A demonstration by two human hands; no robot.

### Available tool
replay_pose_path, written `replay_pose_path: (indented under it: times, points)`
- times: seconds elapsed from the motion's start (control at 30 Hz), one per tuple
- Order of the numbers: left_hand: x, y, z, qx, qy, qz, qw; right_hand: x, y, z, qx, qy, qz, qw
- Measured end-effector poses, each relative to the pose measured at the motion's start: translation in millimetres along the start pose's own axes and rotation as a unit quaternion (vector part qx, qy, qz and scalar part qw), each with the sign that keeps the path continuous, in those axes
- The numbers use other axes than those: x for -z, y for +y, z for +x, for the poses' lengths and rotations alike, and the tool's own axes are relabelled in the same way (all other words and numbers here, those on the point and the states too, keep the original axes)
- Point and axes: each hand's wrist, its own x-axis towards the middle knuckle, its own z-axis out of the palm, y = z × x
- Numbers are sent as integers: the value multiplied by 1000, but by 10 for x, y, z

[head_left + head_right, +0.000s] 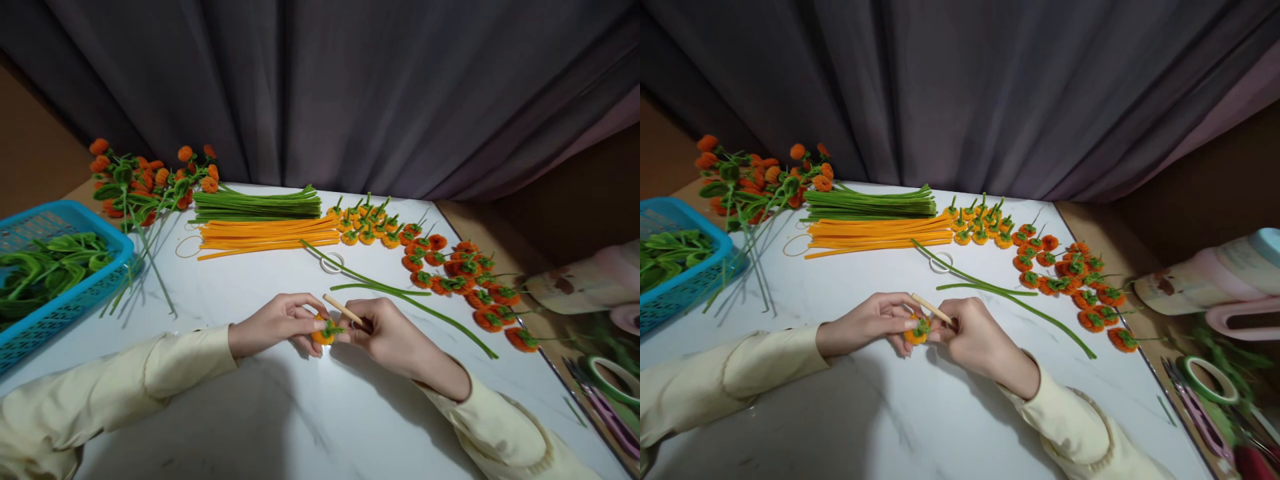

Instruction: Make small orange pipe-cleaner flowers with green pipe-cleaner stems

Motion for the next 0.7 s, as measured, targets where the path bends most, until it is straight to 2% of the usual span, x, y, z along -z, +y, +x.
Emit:
replay_pose_path:
  times: [0.27,0.4,0.57,0.7]
  points:
    - [-11,7,-5,8,-7,1,1000,43,-25,-8,34,-24,-24,999]
    - [-15,15,-2,11,-7,6,1000,38,-24,-16,54,-14,-63,996]
    - [-11,-1,2,5,1,16,1000,25,-17,-10,48,-6,-109,993]
    - [-15,-14,-3,-1,0,19,1000,33,-12,-4,48,-12,-107,993]
